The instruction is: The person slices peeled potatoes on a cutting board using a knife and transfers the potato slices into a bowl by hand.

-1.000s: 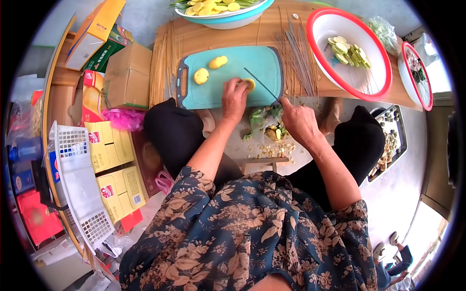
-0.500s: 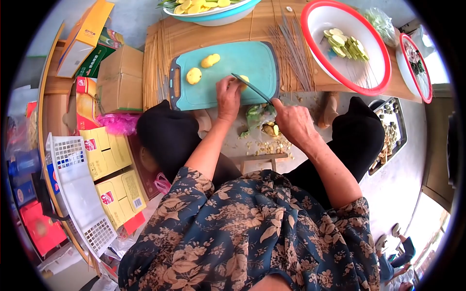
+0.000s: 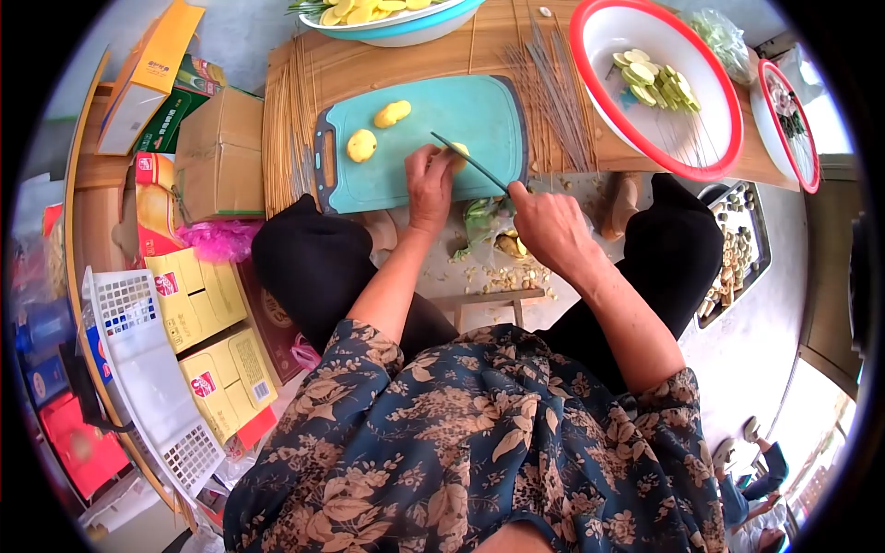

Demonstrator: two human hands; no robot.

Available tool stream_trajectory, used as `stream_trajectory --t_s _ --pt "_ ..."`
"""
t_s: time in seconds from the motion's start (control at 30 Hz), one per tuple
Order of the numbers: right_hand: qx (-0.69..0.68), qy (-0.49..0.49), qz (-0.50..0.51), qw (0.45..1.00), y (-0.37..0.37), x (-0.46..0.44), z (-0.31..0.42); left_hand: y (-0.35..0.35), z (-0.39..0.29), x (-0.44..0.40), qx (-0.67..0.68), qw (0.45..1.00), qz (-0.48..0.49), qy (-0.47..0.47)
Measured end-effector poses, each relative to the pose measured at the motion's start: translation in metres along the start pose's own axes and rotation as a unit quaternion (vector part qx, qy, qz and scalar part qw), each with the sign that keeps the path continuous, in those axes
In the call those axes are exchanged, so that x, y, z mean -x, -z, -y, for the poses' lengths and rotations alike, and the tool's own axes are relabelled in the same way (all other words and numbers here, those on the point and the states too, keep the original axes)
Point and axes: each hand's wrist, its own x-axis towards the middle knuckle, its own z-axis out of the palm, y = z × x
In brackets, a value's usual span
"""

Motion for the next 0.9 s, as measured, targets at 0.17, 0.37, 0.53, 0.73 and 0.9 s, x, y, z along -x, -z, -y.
stream_trajectory --t_s 0.17,0.37,0.53,0.73,0.9 --pt "0.031 0.046 -0.034 0.998 -0.009 -0.017 -0.002 0.002 -0.002 0.000 0.000 1.000 0.004 0.002" --pt "0.033 0.044 -0.059 0.997 -0.024 -0.031 -0.007 -0.003 0.002 0.002 0.012 1.000 -0.015 -0.003" --pt "0.001 0.032 -0.036 0.999 0.003 -0.002 0.010 -0.003 0.003 0.003 0.009 1.000 -0.016 -0.010" --pt "0.007 0.031 -0.034 0.999 0.000 0.010 0.006 -0.005 0.002 0.003 0.017 0.999 -0.027 -0.006" --pt "0.017 0.027 -0.024 0.999 0.002 0.008 0.007 -0.008 0.006 0.002 0.020 0.999 -0.040 -0.015"
